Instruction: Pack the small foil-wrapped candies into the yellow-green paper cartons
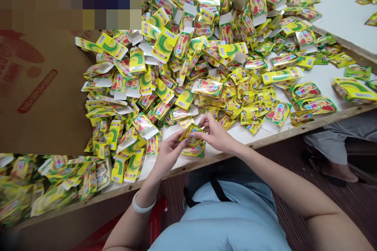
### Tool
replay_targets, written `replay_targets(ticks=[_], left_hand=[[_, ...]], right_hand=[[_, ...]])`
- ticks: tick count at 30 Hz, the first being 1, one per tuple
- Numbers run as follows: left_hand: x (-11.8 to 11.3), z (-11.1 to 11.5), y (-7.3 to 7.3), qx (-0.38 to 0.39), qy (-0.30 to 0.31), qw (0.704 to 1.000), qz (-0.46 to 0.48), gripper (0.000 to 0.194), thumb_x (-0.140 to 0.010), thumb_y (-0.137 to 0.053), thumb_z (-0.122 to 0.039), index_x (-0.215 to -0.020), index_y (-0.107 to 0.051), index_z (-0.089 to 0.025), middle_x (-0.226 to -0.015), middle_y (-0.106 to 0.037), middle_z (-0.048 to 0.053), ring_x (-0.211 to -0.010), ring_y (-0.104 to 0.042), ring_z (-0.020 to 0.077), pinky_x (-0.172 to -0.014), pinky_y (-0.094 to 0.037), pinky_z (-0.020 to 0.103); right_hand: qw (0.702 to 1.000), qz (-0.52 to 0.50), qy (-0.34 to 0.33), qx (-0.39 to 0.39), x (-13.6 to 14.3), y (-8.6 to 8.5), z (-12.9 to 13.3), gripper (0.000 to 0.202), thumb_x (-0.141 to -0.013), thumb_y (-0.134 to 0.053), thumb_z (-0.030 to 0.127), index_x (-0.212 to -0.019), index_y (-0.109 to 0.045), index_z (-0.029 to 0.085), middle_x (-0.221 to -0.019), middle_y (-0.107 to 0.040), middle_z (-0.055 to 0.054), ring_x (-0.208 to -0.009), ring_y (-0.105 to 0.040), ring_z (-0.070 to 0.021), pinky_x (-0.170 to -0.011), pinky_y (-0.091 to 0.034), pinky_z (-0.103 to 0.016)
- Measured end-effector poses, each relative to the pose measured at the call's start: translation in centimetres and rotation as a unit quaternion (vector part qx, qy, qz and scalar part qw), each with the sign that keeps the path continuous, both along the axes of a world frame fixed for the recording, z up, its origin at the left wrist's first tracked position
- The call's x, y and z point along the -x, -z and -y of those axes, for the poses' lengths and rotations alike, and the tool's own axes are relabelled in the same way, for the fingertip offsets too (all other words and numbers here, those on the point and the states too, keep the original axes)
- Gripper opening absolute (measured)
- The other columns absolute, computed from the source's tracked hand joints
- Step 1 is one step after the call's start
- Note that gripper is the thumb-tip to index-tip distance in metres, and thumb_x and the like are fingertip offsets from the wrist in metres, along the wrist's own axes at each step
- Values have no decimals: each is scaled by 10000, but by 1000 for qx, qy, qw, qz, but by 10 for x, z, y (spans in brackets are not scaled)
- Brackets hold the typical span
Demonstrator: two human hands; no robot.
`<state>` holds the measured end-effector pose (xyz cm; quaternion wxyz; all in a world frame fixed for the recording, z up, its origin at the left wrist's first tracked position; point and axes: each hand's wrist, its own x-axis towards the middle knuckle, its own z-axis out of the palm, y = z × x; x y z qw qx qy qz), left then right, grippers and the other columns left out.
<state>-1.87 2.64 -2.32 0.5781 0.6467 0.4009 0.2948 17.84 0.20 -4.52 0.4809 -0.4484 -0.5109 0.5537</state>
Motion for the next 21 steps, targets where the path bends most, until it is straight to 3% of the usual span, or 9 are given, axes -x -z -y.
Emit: replay_targets(ticks=[4,6,9,12,15,17,18,21], left_hand=[[12,-3,6,-127,-1,989,-71,383,-929,-609,-407,-1260,-639,-216,-1315,-563,143,-1092,-654,246,-831,-605,362],[24,-7,6,-197,12,968,-156,510,-897,-661,-411,-1368,-539,-257,-1345,-535,139,-1130,-629,257,-919,-574,422],[40,-11,7,-274,104,909,-296,720,-768,-798,-442,-1395,-488,-274,-1430,-486,149,-1363,-450,350,-1095,-431,567],[47,-13,13,-324,168,854,-369,618,-758,-809,-423,-1300,-560,-261,-1499,-433,148,-1481,-276,391,-1154,-315,645],[45,-16,10,-396,166,821,-376,496,-831,-753,-350,-1283,-567,-271,-1512,-439,130,-1510,-235,368,-1201,-187,662],[41,-18,2,-418,141,825,-355,520,-860,-725,-341,-1338,-528,-283,-1543,-409,133,-1522,-215,351,-1220,-110,650],[39,-18,-3,-411,115,841,-332,587,-853,-730,-373,-1380,-490,-277,-1565,-374,145,-1531,-185,351,-1226,-91,638],[27,-15,-13,-272,19,941,-198,892,-758,-768,-566,-1479,-363,-232,-1591,-320,178,-1545,-130,342,-1243,-170,557]], right_hand=[[994,-42,-100,20,-11,-12,-2,356,-804,-727,489,-987,-643,196,-857,-689,-18,-708,-662,-148,-600,-557,-262],[995,-45,-83,20,-22,-17,-5,336,-815,-716,494,-942,-672,186,-868,-698,-30,-681,-665,-147,-556,-538,-250],[998,-26,-47,39,-38,-13,-6,366,-797,-733,507,-949,-700,176,-887,-709,-41,-690,-658,-152,-536,-510,-244],[996,12,-83,41,-43,2,-5,395,-789,-741,504,-977,-732,157,-993,-727,-60,-875,-666,-185,-742,-539,-295],[988,67,-142,16,-35,10,-3,378,-785,-747,492,-947,-755,150,-990,-727,-53,-957,-644,-208,-873,-508,-331],[985,80,-152,15,-28,5,-2,356,-794,-739,481,-926,-757,151,-935,-730,-44,-902,-642,-208,-838,-512,-332],[987,68,-147,20,-25,0,-1,348,-807,-727,475,-937,-755,154,-929,-733,-42,-880,-644,-204,-823,-516,-331],[992,-23,-116,42,-17,-13,7,356,-824,-720,471,-1010,-743,168,-995,-739,-49,-886,-662,-196,-843,-528,-335]])
